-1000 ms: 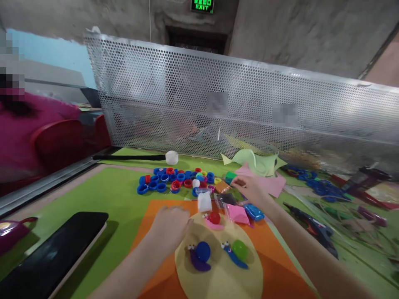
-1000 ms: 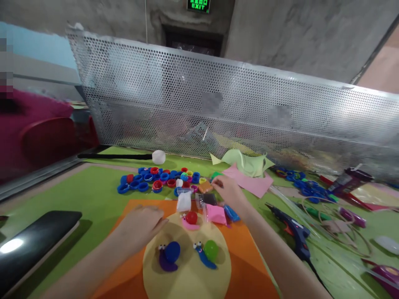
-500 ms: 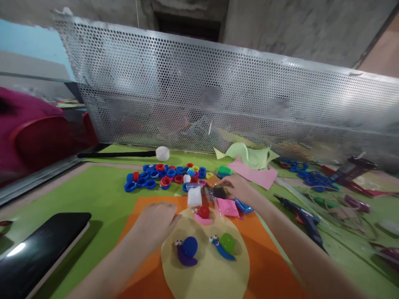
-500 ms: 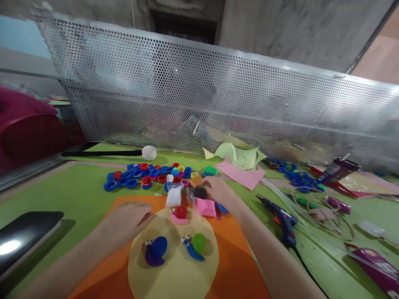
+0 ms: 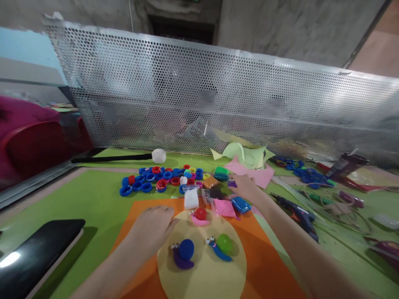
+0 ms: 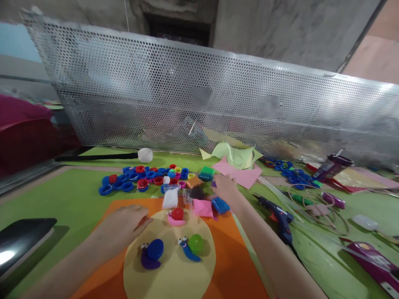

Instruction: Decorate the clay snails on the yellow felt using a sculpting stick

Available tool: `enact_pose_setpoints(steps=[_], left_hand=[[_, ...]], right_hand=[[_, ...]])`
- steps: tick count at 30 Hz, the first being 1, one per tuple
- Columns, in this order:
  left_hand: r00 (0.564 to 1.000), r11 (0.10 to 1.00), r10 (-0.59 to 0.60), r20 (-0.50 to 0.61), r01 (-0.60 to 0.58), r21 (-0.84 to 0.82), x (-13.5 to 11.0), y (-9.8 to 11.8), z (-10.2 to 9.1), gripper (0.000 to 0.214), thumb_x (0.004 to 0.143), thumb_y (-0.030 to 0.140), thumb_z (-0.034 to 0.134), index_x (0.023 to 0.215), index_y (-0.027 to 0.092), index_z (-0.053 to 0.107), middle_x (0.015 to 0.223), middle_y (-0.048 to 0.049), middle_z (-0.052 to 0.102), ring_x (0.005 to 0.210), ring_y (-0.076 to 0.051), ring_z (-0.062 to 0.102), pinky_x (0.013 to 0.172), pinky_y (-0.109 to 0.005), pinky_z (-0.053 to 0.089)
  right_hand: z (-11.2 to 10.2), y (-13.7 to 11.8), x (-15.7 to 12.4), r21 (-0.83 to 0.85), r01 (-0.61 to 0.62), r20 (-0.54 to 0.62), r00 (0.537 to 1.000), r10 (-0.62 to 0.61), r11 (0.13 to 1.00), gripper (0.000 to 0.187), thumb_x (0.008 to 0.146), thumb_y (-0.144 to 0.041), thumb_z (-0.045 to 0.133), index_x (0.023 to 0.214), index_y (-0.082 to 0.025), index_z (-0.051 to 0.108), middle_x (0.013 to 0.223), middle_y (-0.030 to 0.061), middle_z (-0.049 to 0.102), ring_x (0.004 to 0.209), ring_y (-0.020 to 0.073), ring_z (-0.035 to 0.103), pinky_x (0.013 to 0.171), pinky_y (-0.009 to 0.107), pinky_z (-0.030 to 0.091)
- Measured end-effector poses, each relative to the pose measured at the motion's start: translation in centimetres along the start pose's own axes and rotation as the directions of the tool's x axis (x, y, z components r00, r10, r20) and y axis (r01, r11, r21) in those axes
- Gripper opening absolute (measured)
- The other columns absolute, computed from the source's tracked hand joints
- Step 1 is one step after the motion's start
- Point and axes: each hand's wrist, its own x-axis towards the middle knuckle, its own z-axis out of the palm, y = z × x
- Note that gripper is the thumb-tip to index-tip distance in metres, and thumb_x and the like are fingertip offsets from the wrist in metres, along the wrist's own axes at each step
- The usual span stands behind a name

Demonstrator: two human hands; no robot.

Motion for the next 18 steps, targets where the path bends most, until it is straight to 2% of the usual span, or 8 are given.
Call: enact_pose_setpoints(steps=[6, 11, 18], left_hand=[[1.0, 1.0, -0.007, 0.026, 0.008, -0.01, 0.0, 0.2, 0.0, 0.032, 0.092, 0.023, 0.033, 0.085, 0.014, 0.063, 0.088, -0.0108, 0.066, 0.084, -0.025, 0.062, 0.073, -0.035, 0.045], [1.0, 1.0, -0.007, 0.031, 0.007, -0.019, 0.2, 0.1, 0.1, 0.031, 0.092, 0.023, 0.033, 0.088, 0.013, 0.062, 0.09, -0.0115, 0.066, 0.086, -0.026, 0.062, 0.074, -0.036, 0.045], [1.0, 1.0, 0.0, 0.021, 0.0, -0.019, 0.3, 0.1, 0.4, 0.029, 0.092, 0.023, 0.035, 0.088, 0.012, 0.062, 0.089, -0.0119, 0.065, 0.084, -0.026, 0.061, 0.073, -0.037, 0.045]], right_hand=[[0.4, 0.2, 0.6, 0.113, 0.064, 0.005, 0.998, -0.065, 0.991, 0.029, 0.091, -0.03, 0.055, 0.116, -0.016, 0.052, 0.115, 0.0079, 0.055, 0.096, 0.0214, 0.058, 0.08, 0.041, 0.051], [0.9, 0.4, 1.1, 0.178, 0.067, -0.01, 0.998, -0.066, 0.982, 0.028, 0.091, -0.03, 0.055, 0.115, -0.016, 0.053, 0.116, 0.008, 0.054, 0.097, 0.0215, 0.057, 0.081, 0.041, 0.05], [1.2, -0.2, 0.6, 0.237, 0.069, -0.005, 0.998, -0.07, 0.969, 0.027, 0.092, -0.03, 0.055, 0.114, -0.016, 0.053, 0.113, 0.0075, 0.056, 0.093, 0.0202, 0.059, 0.078, 0.039, 0.052]])
